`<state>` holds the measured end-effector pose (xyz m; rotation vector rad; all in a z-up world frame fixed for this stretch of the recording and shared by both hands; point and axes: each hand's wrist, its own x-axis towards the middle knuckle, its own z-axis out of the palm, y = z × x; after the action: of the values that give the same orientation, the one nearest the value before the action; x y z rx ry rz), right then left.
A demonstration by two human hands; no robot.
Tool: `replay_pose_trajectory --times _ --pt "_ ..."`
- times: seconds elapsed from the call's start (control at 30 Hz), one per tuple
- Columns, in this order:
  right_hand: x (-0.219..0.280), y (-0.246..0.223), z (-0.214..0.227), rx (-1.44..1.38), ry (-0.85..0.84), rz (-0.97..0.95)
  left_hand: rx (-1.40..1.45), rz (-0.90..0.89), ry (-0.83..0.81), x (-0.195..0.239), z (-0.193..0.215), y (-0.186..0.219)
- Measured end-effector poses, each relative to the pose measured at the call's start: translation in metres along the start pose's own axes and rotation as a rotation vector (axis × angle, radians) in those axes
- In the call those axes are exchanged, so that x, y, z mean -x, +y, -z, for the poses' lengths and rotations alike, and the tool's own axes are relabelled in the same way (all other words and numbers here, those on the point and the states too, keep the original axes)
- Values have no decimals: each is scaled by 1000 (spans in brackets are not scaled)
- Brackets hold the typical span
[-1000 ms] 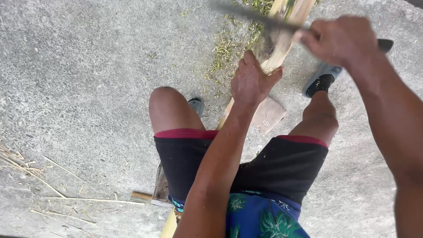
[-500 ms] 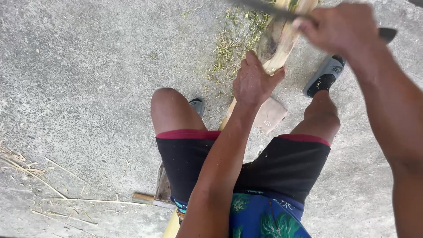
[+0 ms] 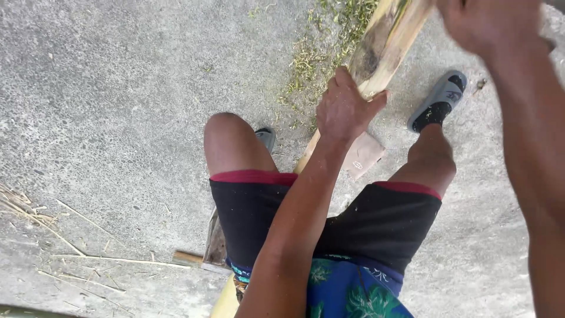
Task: Shaving and smoothing a bamboo pole using a machete.
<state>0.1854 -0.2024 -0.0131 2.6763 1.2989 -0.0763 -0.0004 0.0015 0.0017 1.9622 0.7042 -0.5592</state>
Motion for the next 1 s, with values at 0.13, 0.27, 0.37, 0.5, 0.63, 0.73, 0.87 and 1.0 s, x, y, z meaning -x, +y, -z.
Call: replay_pose_trajectory --times 0.13,0.27,0.37,0.5,0.63,0.73,0.87,1.0 --pt "0 -38 25 -88 -516 -196 -10 25 -43 -6 4 3" --pt "18 -11 -6 -15 -362 -137 -21 16 -43 0 0 0" --pt "23 -10 -1 -67 -276 -228 -28 50 -74 0 6 3" --pt "44 -40 15 -90 -266 -211 -22 32 -80 -1 1 2" --pt "30 -74 35 -240 -374 -131 -30 20 -44 -6 5 4" --pt "34 -68 37 -206 -388 -158 -19 26 -36 0 -3 -2" --pt "-3 -38 47 -169 -519 -311 -12 -2 28 -1 -7 -3" --pt "8 -38 23 -140 -477 -280 -9 10 17 1 -4 -2"
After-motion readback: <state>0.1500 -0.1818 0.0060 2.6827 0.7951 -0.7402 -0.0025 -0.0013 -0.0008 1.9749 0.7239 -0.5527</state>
